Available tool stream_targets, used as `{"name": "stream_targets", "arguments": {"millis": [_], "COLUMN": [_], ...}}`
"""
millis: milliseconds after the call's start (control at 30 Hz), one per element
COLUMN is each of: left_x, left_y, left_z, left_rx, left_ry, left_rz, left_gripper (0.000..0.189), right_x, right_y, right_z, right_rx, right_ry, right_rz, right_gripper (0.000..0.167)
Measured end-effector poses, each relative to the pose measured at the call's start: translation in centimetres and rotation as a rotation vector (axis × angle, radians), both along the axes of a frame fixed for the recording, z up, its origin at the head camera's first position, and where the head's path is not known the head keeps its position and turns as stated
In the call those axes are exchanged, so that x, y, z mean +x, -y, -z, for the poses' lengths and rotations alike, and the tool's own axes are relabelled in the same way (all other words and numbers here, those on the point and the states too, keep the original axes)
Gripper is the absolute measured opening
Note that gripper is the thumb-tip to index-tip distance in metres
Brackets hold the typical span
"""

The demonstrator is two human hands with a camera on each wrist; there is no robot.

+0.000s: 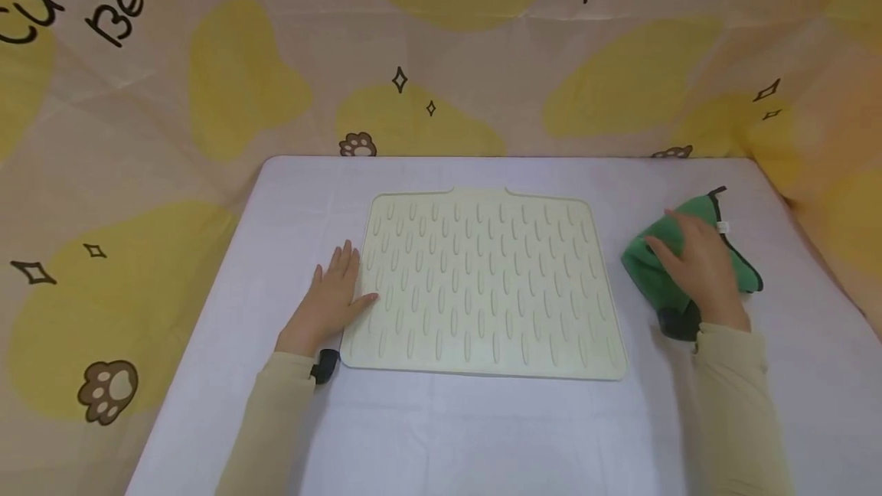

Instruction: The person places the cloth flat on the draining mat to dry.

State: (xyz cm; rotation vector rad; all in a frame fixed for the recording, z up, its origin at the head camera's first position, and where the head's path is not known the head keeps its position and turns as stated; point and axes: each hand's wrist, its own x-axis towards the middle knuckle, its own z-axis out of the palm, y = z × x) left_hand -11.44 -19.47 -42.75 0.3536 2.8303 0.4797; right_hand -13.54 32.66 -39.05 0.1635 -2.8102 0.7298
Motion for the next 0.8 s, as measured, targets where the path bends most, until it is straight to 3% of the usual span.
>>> {"name": "stream_targets", "arguments": {"millis": [200,333,600,800], "left_x": [0.3,0.3,0.5,0.9], "left_y": [0.1,0.3,1.0,1.1], "left_z": [0.5,0.6,0.3,0.4], "left_rx": [0.029,0.069,0.285,0.311], "left_ry": [0.091,0.111,0.178,0.170], "left_rz": [0.039,0.051,0.005,-0.006], "left_gripper": [0.078,0.079,0.079,0.080], "right_x": [0.5,0.8,1.0,1.3], "right_y": [-0.1,0.0,0.0,0.0], "right_z": [1.0,1.6,2.6,3.7], "right_rx": [-0.033,-0.061,-0.116,-0.131], "right_ry": [0.031,0.043,0.030,0.027], "right_rz": [0.033,0.052,0.097,0.136], "right_gripper": [0.047,0.044,0.038,0.041]}}
